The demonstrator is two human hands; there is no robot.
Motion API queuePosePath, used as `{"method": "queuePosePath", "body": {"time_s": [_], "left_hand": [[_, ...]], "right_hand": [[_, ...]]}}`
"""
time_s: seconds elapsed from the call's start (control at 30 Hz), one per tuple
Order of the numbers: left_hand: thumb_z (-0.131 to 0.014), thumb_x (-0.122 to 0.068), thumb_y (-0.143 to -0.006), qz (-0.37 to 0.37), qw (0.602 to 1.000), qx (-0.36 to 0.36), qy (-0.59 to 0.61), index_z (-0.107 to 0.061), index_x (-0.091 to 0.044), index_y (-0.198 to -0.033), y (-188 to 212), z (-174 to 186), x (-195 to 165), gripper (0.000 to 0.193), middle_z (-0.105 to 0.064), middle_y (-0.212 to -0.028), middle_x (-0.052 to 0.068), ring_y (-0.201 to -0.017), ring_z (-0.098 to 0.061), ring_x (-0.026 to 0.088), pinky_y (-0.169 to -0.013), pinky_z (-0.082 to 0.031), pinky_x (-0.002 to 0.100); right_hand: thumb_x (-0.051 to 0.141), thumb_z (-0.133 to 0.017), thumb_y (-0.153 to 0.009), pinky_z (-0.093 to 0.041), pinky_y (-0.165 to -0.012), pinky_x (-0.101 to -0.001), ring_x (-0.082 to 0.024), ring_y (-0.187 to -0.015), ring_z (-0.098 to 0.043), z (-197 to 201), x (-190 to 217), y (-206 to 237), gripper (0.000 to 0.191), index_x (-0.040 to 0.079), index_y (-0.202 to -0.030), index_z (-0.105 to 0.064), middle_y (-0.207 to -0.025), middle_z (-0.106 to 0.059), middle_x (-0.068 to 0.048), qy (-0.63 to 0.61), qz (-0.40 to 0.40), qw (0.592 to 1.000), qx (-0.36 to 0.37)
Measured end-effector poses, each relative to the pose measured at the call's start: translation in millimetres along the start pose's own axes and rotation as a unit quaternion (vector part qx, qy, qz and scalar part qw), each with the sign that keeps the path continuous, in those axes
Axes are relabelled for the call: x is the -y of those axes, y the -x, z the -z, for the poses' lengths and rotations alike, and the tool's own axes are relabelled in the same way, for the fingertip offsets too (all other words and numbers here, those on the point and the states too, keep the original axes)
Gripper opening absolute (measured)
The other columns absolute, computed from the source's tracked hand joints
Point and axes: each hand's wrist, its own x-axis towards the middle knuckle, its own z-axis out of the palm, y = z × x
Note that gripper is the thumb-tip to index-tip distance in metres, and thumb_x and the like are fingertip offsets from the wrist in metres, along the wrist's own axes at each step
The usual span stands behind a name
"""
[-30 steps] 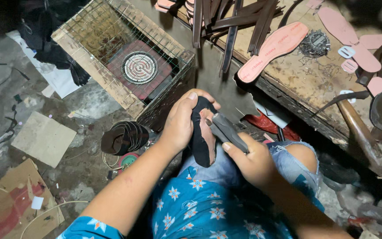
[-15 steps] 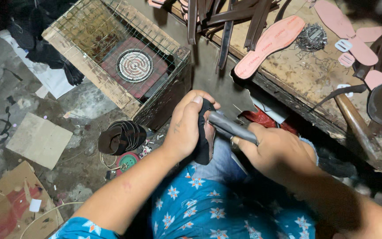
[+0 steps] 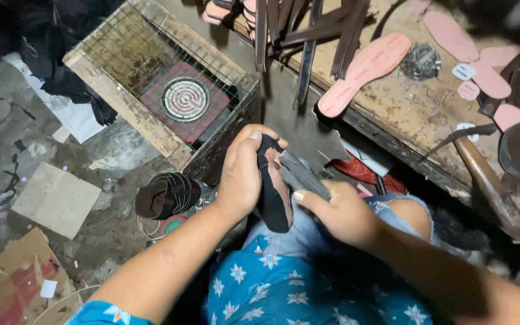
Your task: The person sits on the floor of a shoe workshop and lasts a shoe: they pull the dark upper over a wooden last, hammer the upper and heel area to shape it, trim excess material from the sole edge with scissors, then insert a pink insole into the shoe and press it into place.
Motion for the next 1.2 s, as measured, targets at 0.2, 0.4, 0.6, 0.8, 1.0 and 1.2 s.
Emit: {"method": "queuePosePath", "body": {"time_s": [0.2, 0.4, 0.6, 0.8, 1.0, 1.2], "left_hand": [[-0.033, -0.028, -0.103, 0.046, 0.996, 0.048, 0.063, -0.058, 0.001, -0.110, -0.4, 13.4, -7.3, 0.039, -0.070, -0.106, 0.017, -0.083, -0.066, 0.020, -0.078, -0.055, 0.036], [-0.034, -0.035, -0.108, 0.057, 0.988, 0.035, 0.142, -0.060, 0.001, -0.111, -9.4, 18.5, 8.2, 0.045, -0.070, -0.104, 0.018, -0.081, -0.065, 0.021, -0.078, -0.056, 0.036], [-0.037, -0.036, -0.107, 0.032, 0.994, 0.019, 0.101, -0.057, -0.001, -0.122, 3.2, 8.7, 9.5, 0.043, -0.069, -0.113, 0.016, -0.099, -0.064, 0.018, -0.094, -0.052, 0.034], [-0.047, -0.027, -0.091, 0.007, 0.985, 0.133, -0.107, -0.043, -0.006, -0.144, 28.3, -11.7, -18.2, 0.057, -0.060, -0.128, 0.011, -0.098, -0.061, 0.017, -0.092, -0.050, 0.033], [-0.056, -0.014, -0.088, 0.088, 0.969, 0.226, -0.051, -0.036, -0.008, -0.146, 38.1, -16.9, -33.3, 0.062, -0.056, -0.121, 0.010, -0.106, -0.062, 0.018, -0.097, -0.051, 0.034], [-0.076, -0.017, -0.088, 0.076, 0.963, 0.257, -0.013, -0.038, -0.005, -0.149, 17.8, 3.7, -30.0, 0.073, -0.056, -0.136, 0.002, -0.127, -0.054, 0.013, -0.112, -0.042, 0.030]], "right_hand": [[0.028, -0.064, -0.098, -0.031, -0.041, -0.0282, -0.010, -0.043, -0.037, -46.5, -45.7, 2.6, 0.030, 0.001, -0.085, -0.057, -0.054, -0.042, 0.002, -0.358, -0.250, 0.899, 0.032], [0.027, -0.065, -0.094, -0.040, -0.044, -0.0280, -0.013, -0.046, -0.049, -41.3, -44.2, 4.6, 0.029, 0.002, -0.082, -0.060, -0.056, -0.054, -0.004, -0.194, -0.175, 0.965, -0.022], [0.002, -0.074, -0.085, -0.052, -0.075, -0.0251, -0.008, -0.080, -0.063, -25.2, -2.8, 3.3, 0.015, 0.002, -0.097, -0.066, -0.089, -0.067, -0.001, -0.156, -0.015, 0.968, -0.198], [-0.005, -0.072, -0.089, -0.052, -0.071, -0.0289, -0.014, -0.077, -0.065, -25.7, 18.4, -3.2, 0.014, -0.001, -0.099, -0.062, -0.090, -0.067, -0.009, -0.239, 0.045, 0.943, -0.228], [-0.007, -0.064, -0.090, -0.055, -0.071, -0.0303, -0.017, -0.077, -0.065, -23.0, 6.8, 11.4, 0.017, -0.003, -0.105, -0.057, -0.092, -0.065, -0.010, -0.318, 0.063, 0.927, -0.186], [0.001, -0.061, -0.091, -0.057, -0.065, -0.0339, -0.020, -0.073, -0.066, 42.9, -26.0, -23.6, 0.015, -0.001, -0.105, -0.058, -0.088, -0.064, -0.009, -0.205, 0.022, 0.938, -0.279]]}}
